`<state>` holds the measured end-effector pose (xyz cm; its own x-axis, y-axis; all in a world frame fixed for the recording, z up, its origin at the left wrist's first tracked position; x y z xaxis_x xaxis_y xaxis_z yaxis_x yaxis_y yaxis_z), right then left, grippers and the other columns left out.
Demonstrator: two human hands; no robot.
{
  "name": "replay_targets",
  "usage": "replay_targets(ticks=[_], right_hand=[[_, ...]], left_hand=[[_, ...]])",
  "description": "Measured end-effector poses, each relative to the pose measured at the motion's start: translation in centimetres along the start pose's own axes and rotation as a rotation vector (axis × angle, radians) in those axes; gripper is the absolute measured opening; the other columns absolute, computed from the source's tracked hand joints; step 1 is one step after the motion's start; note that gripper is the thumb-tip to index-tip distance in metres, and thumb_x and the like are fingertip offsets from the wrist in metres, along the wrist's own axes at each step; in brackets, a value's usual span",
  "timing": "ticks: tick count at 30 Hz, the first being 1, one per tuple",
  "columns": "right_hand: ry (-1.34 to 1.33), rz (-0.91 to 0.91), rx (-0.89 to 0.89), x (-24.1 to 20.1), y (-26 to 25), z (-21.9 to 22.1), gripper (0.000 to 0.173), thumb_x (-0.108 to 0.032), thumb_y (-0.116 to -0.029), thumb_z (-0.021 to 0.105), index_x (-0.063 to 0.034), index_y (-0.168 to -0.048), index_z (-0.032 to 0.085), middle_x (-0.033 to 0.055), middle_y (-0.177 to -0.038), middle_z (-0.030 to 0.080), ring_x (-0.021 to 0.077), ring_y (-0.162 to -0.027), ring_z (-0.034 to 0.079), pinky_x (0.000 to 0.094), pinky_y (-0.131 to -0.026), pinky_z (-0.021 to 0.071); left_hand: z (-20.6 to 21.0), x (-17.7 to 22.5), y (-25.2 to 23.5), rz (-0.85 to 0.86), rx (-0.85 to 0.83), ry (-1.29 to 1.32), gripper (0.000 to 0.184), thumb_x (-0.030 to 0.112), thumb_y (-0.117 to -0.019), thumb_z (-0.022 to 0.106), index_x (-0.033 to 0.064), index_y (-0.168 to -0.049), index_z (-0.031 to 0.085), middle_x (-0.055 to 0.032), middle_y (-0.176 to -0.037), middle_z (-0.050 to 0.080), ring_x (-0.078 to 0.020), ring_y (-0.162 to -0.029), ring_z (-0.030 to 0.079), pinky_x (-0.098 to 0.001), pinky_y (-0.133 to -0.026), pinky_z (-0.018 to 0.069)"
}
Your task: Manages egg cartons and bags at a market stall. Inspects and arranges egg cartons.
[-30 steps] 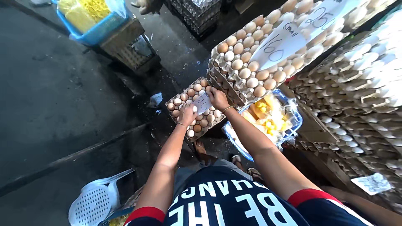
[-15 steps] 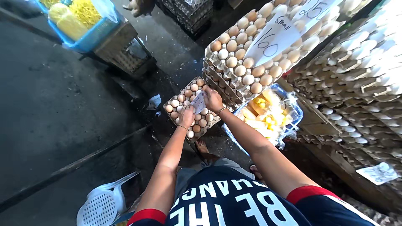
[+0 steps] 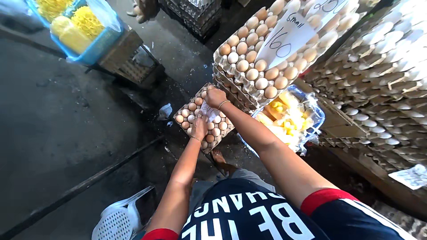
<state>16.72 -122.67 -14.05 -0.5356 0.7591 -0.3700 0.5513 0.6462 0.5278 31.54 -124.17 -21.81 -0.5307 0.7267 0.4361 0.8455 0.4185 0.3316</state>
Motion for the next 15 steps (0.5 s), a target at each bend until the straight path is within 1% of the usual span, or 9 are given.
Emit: replay_targets(ticks=[1,3,4,6,8,9,11,14,15], right_hand=[[-0.043,-0.021,0.039,0.4,0.1,-0.3,0.047,-0.042,-0.1055,0.045,-0.0033,-0.119,0.068,0.0228,-0.122,0.067,0.0411,-0.119,0.062,0.0639,-0.093,0.0493],[-0.115,-0.055,0.134,1.5,1.3,-1.0,0.046,-0.043,-0.1058,0.045,-0.0058,-0.12,0.069,0.022,-0.117,0.069,0.0408,-0.115,0.064,0.0629,-0.093,0.05],[-0.146,-0.063,0.178,2.3,2.3,-1.3,0.044,-0.041,-0.1062,0.045,-0.0061,-0.12,0.068,0.0219,-0.115,0.069,0.041,-0.114,0.064,0.0622,-0.093,0.0499],[-0.2,-0.084,0.268,4.4,4.8,-1.3,0.04,-0.036,-0.106,0.047,-0.0063,-0.121,0.069,0.0205,-0.115,0.069,0.0395,-0.115,0.064,0.0596,-0.097,0.0497],[-0.253,-0.11,0.377,7.1,8.2,-0.3,0.033,-0.028,-0.1049,0.051,-0.0038,-0.118,0.07,0.0206,-0.112,0.069,0.0393,-0.112,0.065,0.0582,-0.097,0.0507],[-0.279,-0.12,0.438,8.5,10.2,0.6,0.03,-0.024,-0.1044,0.053,-0.002,-0.117,0.07,0.0213,-0.111,0.069,0.0394,-0.109,0.066,0.0583,-0.096,0.0512],[-0.309,-0.098,0.506,12.2,13.6,3.7,0.031,-0.022,-0.1032,0.052,-0.001,-0.117,0.07,0.0193,-0.113,0.071,0.0367,-0.111,0.066,0.0553,-0.099,0.0512],[-0.31,0.038,0.417,16.9,19.6,9.5,0.039,-0.025,-0.1045,0.045,0.0,-0.124,0.068,0.0199,-0.122,0.069,0.036,-0.12,0.063,0.0511,-0.107,0.0462],[-0.308,0.078,0.402,18.0,21.9,11.5,0.039,-0.025,-0.1042,0.045,0.0009,-0.122,0.068,0.0214,-0.121,0.069,0.0377,-0.119,0.063,0.0524,-0.105,0.047]], left_hand=[[0.0,0.0,-0.1,-0.012,-0.013,0.004,0.033,0.012,-0.1,0.06,0.0082,-0.132,0.065,-0.0209,-0.145,0.053,-0.0397,-0.129,0.056,-0.054,-0.107,0.047],[0.1,0.0,-0.2,-0.033,-0.051,-0.023,0.035,0.011,-0.0997,0.059,0.0089,-0.135,0.064,-0.0203,-0.151,0.047,-0.0382,-0.134,0.052,-0.0517,-0.11,0.045],[0.2,0.0,-0.2,-0.041,-0.066,-0.045,0.037,0.01,-0.0995,0.059,0.009,-0.136,0.063,-0.0203,-0.153,0.045,-0.0379,-0.136,0.05,-0.0515,-0.111,0.0439],[0.2,0.1,-0.3,-0.046,-0.08,-0.069,0.038,0.009,-0.0991,0.058,0.009,-0.137,0.062,-0.0205,-0.154,0.044,-0.0381,-0.136,0.05,-0.0512,-0.111,0.0435],[0.0,0.2,-0.4,-0.033,-0.084,-0.063,0.036,0.01,-0.1006,0.057,0.008,-0.136,0.063,-0.0194,-0.158,0.04,-0.0384,-0.136,0.05,-0.0514,-0.112,0.0432],[0.0,0.2,-0.4,-0.022,-0.085,-0.06,0.037,0.011,-0.1009,0.057,0.0075,-0.137,0.062,-0.0194,-0.158,0.04,-0.0387,-0.136,0.051,-0.0518,-0.112,0.0433],[-0.1,0.1,-0.6,-0.023,-0.122,-0.081,0.041,0.015,-0.102,0.056,0.0088,-0.142,0.059,-0.0189,-0.16,0.038,-0.0388,-0.136,0.05,-0.0516,-0.112,0.043],[-0.1,0.0,-0.7,0.024,-0.131,-0.111,0.043,0.016,-0.102,0.056,0.0086,-0.145,0.057,-0.0201,-0.16,0.036,-0.0397,-0.138,0.048,-0.0525,-0.113,0.0417],[-0.1,-0.2,-0.5,0.055,-0.118,-0.103,0.044,0.015,-0.1022,0.055,0.0086,-0.146,0.055,-0.0211,-0.16,0.036,-0.0399,-0.139,0.047,-0.0526,-0.114,0.0405]])
Point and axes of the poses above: each hand's wrist, its own y-axis away from the middle knuckle, its own z-axis out of the palm, x = y × z, the point moved 7 cm from there along -y, towards the middle knuckle
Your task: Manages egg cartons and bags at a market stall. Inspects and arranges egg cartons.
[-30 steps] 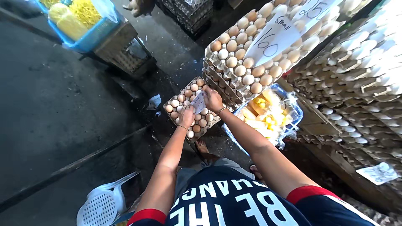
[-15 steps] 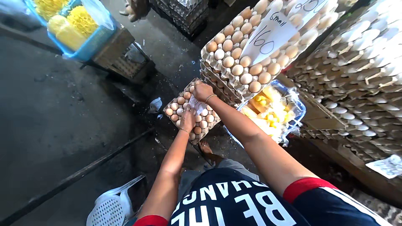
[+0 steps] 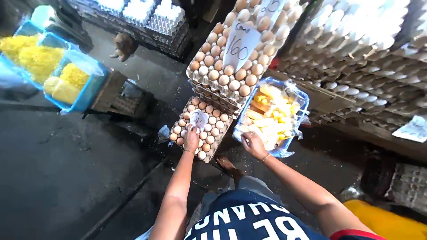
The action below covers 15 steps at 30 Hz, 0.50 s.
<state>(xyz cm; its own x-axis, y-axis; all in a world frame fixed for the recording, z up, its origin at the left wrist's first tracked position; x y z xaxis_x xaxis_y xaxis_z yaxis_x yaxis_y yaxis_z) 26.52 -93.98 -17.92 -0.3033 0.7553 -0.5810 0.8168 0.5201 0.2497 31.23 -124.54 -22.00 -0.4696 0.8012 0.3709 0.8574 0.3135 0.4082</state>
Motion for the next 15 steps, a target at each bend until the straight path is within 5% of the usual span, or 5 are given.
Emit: replay_targets(ticks=[4,8,11,13,15], right_hand=[[0.103,0.293,-0.258,6.1,10.9,4.1,0.04,-0.026,-0.1053,0.046,-0.0024,-0.133,0.061,0.0255,-0.129,0.063,0.0424,-0.127,0.056,0.0566,-0.106,0.0455],[0.084,0.651,-0.618,12.6,24.5,12.6,0.053,-0.041,-0.1072,0.044,-0.0041,-0.144,0.053,0.0262,-0.141,0.056,0.0439,-0.137,0.049,0.0619,-0.113,0.0372],[-0.2,0.633,-0.64,15.2,34.4,20.9,0.058,-0.041,-0.111,0.035,0.0068,-0.136,0.057,0.0302,-0.136,0.059,0.0389,-0.131,0.056,0.0509,-0.112,0.0402],[-0.392,0.303,-0.519,10.8,38.5,21.0,0.048,-0.024,-0.1102,0.038,0.0165,-0.125,0.058,0.0339,-0.118,0.064,0.035,-0.111,0.065,0.0354,-0.095,0.0511],[-0.439,0.747,-0.657,2.4,41.4,15.6,0.042,-0.009,-0.1118,0.03,0.0058,-0.15,0.04,0.0215,-0.154,0.044,0.0257,-0.143,0.044,0.0357,-0.118,0.0322]], left_hand=[[-0.2,-0.5,3.0,0.106,0.142,0.072,0.056,0.013,-0.1008,0.053,0.0101,-0.156,0.042,-0.0218,-0.163,0.032,-0.0407,-0.14,0.047,-0.0532,-0.114,0.0408],[0.2,-0.9,9.8,0.226,0.363,0.195,0.062,0.012,-0.0953,0.058,0.0019,-0.154,0.041,-0.0245,-0.16,0.035,-0.0404,-0.145,0.04,-0.0508,-0.117,0.0371],[2.3,-2.4,15.1,0.337,0.44,0.235,0.06,0.01,-0.093,0.059,-0.0044,-0.149,0.045,-0.0283,-0.157,0.039,-0.042,-0.145,0.04,-0.05,-0.118,0.0362],[4.7,-4.5,18.4,0.35,0.422,0.215,0.059,0.009,-0.093,0.059,-0.0043,-0.149,0.046,-0.0283,-0.156,0.039,-0.0422,-0.145,0.04,-0.0505,-0.119,0.0358],[7.6,-7.2,21.7,0.282,0.305,0.155,0.06,0.01,-0.0947,0.057,-0.0007,-0.152,0.044,-0.0265,-0.159,0.036,-0.0415,-0.146,0.038,-0.0522,-0.119,0.0341]])
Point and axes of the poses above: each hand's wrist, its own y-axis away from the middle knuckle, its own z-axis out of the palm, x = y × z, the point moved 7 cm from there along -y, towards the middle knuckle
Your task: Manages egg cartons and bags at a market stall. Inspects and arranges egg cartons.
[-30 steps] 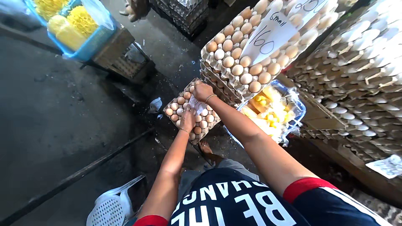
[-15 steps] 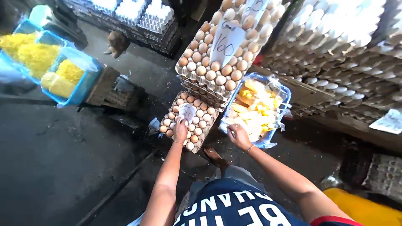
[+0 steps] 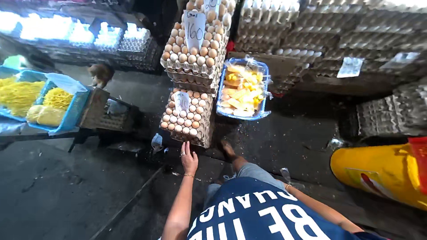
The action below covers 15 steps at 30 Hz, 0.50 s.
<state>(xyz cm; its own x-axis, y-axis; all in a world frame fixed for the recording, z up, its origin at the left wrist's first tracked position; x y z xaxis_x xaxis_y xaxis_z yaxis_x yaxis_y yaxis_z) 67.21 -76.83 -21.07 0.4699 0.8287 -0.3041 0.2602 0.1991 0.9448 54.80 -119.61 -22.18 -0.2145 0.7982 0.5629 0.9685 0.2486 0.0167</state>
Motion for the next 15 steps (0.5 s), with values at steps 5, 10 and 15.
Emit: replay_targets(ticks=[5,10,15], right_hand=[[-0.886,-0.133,0.243,9.4,-4.3,1.3,0.071,-0.049,-0.1106,0.013,0.0037,-0.15,0.041,0.0279,-0.146,0.05,0.0327,-0.134,0.053,0.0479,-0.109,0.0442],[-0.899,0.127,0.312,11.4,-1.5,-2.5,0.07,-0.048,-0.1113,0.017,0.0052,-0.153,0.035,0.0272,-0.158,0.036,0.0352,-0.149,0.034,0.0511,-0.122,0.0252],[-0.763,0.134,0.306,15.5,-0.8,-10.6,0.065,-0.044,-0.1121,0.025,0.0048,-0.153,0.037,0.0257,-0.16,0.035,0.0343,-0.152,0.03,0.051,-0.125,0.0184]], left_hand=[[4.0,-4.3,12.7,-0.306,-0.59,-0.239,0.059,0.017,-0.0934,0.065,0.0074,-0.15,0.05,-0.0242,-0.163,0.029,-0.043,-0.145,0.038,-0.0554,-0.116,0.0378],[1.0,7.0,19.3,-0.389,-1.0,-0.366,0.043,0.018,-0.1051,0.055,0.002,-0.145,0.053,-0.0234,-0.155,0.043,-0.0395,-0.142,0.043,-0.0512,-0.117,0.0348],[-6.2,41.7,14.5,0.249,-1.265,-0.802,0.054,0.032,-0.1032,0.058,0.0119,-0.152,0.048,-0.0136,-0.158,0.044,-0.0322,-0.147,0.038,-0.0487,-0.121,0.0273]])
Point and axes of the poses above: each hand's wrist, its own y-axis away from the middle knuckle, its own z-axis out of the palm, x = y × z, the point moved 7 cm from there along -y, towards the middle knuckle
